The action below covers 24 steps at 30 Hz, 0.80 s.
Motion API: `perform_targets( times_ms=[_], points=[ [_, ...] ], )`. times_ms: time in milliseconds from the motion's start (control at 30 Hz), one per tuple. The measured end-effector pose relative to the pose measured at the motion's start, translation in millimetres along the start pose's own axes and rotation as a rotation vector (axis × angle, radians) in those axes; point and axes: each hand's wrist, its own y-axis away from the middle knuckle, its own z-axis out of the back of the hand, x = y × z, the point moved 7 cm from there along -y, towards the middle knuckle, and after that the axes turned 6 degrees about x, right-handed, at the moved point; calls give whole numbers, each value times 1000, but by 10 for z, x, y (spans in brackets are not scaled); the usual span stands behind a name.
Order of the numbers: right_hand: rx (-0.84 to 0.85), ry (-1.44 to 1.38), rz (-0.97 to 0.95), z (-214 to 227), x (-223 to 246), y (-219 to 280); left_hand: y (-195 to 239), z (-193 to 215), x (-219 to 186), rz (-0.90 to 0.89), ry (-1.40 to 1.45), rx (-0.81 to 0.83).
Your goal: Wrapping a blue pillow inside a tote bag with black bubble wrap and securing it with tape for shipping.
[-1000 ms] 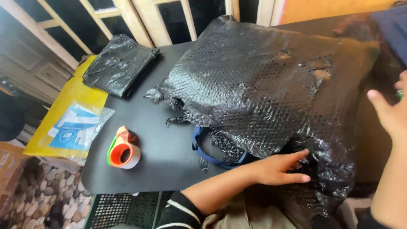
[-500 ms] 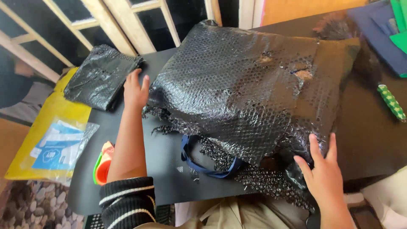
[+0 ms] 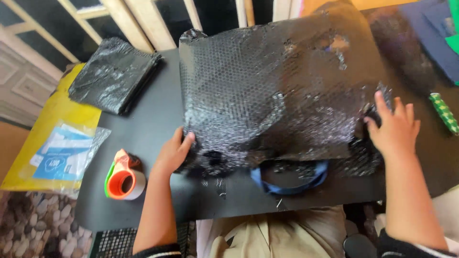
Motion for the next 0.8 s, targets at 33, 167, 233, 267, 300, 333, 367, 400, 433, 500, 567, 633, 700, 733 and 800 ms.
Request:
perform_targets(
  times_ms=[33,167,233,267,300,333,367,400,433,500,567,633,700,733,800],
  points=[
    [7,0,13,50,16,-31,102,-3,105,13,5,-6],
    [-126,-12,112,300,301,126,379,-137,208,-175,175,47],
    [-258,-42,186,399,552,341,382,-235,232,-193,162,-38],
    [-400,-57,399,473,794,498,364,-273,234,-209,166,-123],
    [-544,-73,600,536,990,711,321,-302,214,-233,164,-201],
    [-542,-73,594,513,1112,760,256,-377,276,-233,160,-196],
    [-455,-24,599,441,1243,803,198,-402,351,-202,130,-277],
    [-368,24,604,367,1369,847,146,-430,422,-172,99,-358],
    [-367,29,591,327,1377,788,78,-482,446,-179,97,-347],
    [-98,106,545,90,1401,581,-25,-492,526,-95,-6,-477],
    [-68,102,517,-46,1351,482,-112,-568,633,-91,-37,-521],
    [-40,98,496,-223,1304,367,-222,-607,732,-82,-65,-572],
    [-420,75,584,-217,1288,396,-290,-625,860,-15,-170,-685],
    [-422,78,584,-267,1265,345,-330,-619,836,-17,-167,-685],
    [-497,105,598,-356,1221,297,-325,-567,770,-44,-213,-801]
  ],
)
